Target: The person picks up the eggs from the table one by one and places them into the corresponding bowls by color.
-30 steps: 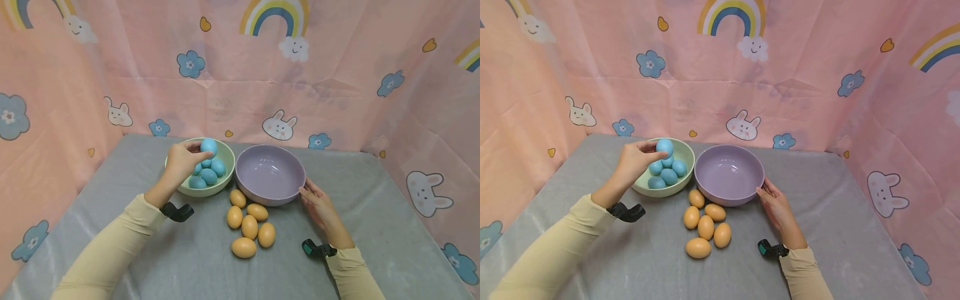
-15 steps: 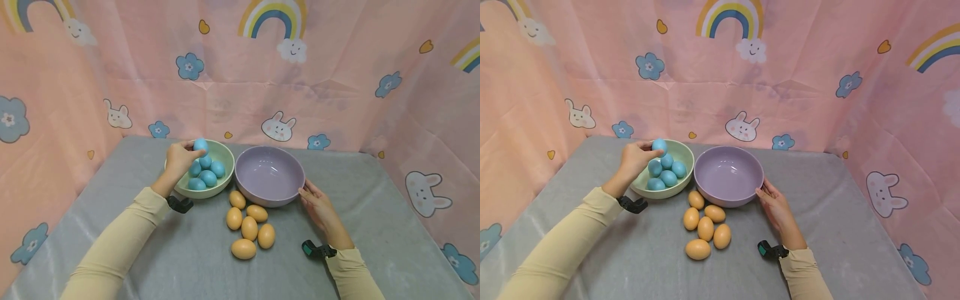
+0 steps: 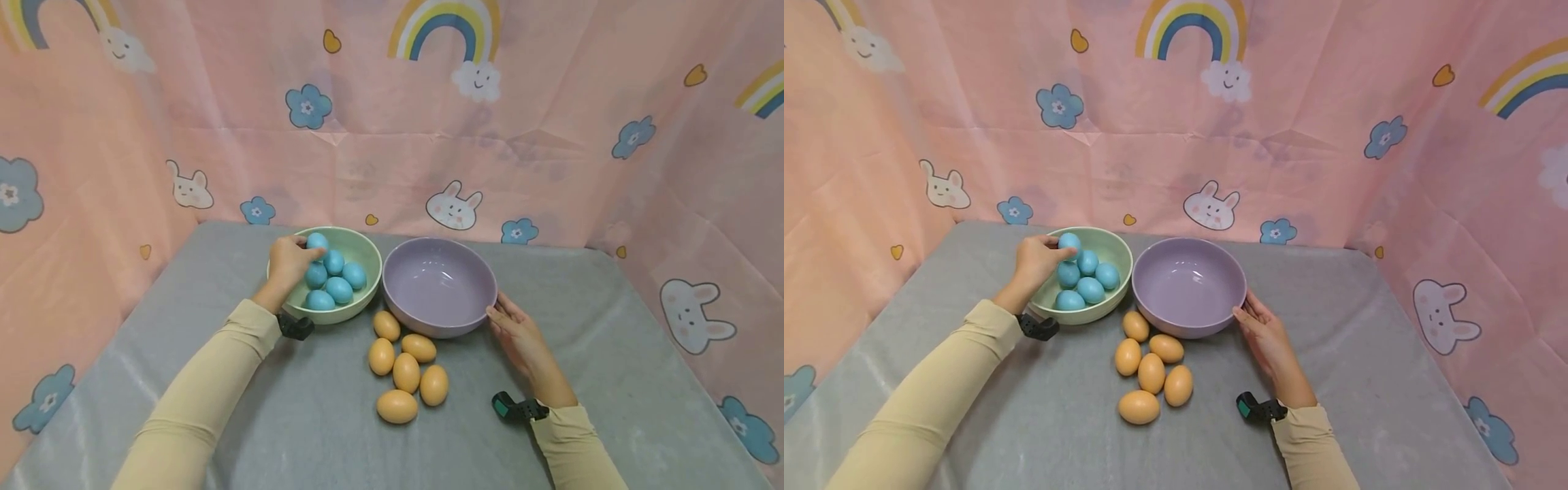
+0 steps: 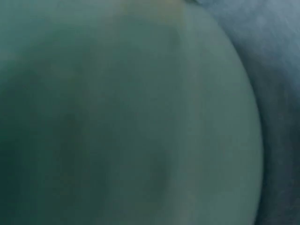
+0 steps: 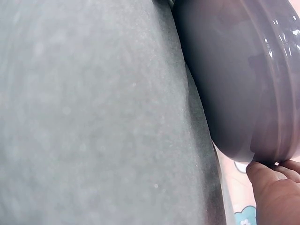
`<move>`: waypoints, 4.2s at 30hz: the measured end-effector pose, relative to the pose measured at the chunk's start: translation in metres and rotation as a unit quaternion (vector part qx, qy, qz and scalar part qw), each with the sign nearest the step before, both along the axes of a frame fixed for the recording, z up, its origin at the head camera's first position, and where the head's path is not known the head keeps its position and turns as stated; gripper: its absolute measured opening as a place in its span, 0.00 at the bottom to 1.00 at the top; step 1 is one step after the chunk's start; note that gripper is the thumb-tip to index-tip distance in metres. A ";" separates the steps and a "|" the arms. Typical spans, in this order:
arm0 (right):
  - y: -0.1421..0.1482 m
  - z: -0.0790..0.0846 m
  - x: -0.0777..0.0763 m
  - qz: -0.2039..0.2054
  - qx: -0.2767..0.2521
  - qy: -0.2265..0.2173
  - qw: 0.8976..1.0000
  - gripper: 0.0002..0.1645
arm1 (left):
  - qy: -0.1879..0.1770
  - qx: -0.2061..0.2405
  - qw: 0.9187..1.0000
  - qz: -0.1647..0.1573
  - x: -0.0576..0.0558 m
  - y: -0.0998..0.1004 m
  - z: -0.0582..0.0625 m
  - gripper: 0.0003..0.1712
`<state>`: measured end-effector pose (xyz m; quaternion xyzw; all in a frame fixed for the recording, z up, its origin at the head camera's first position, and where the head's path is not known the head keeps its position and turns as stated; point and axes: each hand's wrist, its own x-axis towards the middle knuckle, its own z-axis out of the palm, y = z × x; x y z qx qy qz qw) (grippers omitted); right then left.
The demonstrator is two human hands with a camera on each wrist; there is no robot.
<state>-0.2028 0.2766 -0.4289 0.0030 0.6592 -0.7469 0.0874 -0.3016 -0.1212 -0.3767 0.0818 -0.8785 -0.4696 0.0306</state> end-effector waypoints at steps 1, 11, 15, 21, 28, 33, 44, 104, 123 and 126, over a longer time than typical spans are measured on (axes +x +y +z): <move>0.000 0.000 0.000 0.000 -0.001 0.000 1.000 0.44 | -0.001 -0.008 1.000 0.000 -0.001 0.000 -0.001 0.30; 0.000 0.000 0.001 -0.003 -0.011 0.005 1.000 0.43 | -0.018 -0.083 0.996 -0.008 -0.002 0.002 -0.007 0.23; 0.000 -0.001 0.000 0.002 -0.022 0.016 1.000 0.42 | -0.033 -0.089 0.995 -0.009 -0.002 0.003 -0.006 0.26; 0.000 -0.001 -0.001 0.005 -0.016 0.019 1.000 0.42 | -0.061 -0.088 0.994 -0.025 -0.004 0.002 -0.010 0.29; 0.002 -0.001 -0.002 0.009 -0.013 0.021 1.000 0.43 | -0.067 -0.115 0.991 -0.032 -0.004 0.003 -0.012 0.31; 0.002 -0.001 -0.001 0.001 -0.012 0.017 1.000 0.42 | -0.068 -0.131 0.988 -0.038 -0.006 0.004 -0.013 0.32; 0.001 0.000 0.000 0.002 -0.008 0.009 1.000 0.43 | 0.011 -0.050 0.997 -0.054 0.010 0.010 -0.001 0.29; 0.001 -0.001 -0.001 0.010 -0.013 0.011 1.000 0.43 | 0.023 0.044 0.981 -0.186 0.138 0.080 -0.061 0.31; 0.002 0.002 -0.002 0.000 -0.014 0.007 1.000 0.42 | 0.037 0.043 0.982 -0.178 0.131 0.083 -0.031 0.29; 0.003 0.003 -0.001 0.000 -0.013 0.007 1.000 0.42 | 0.046 0.037 0.982 -0.180 0.122 0.086 -0.014 0.29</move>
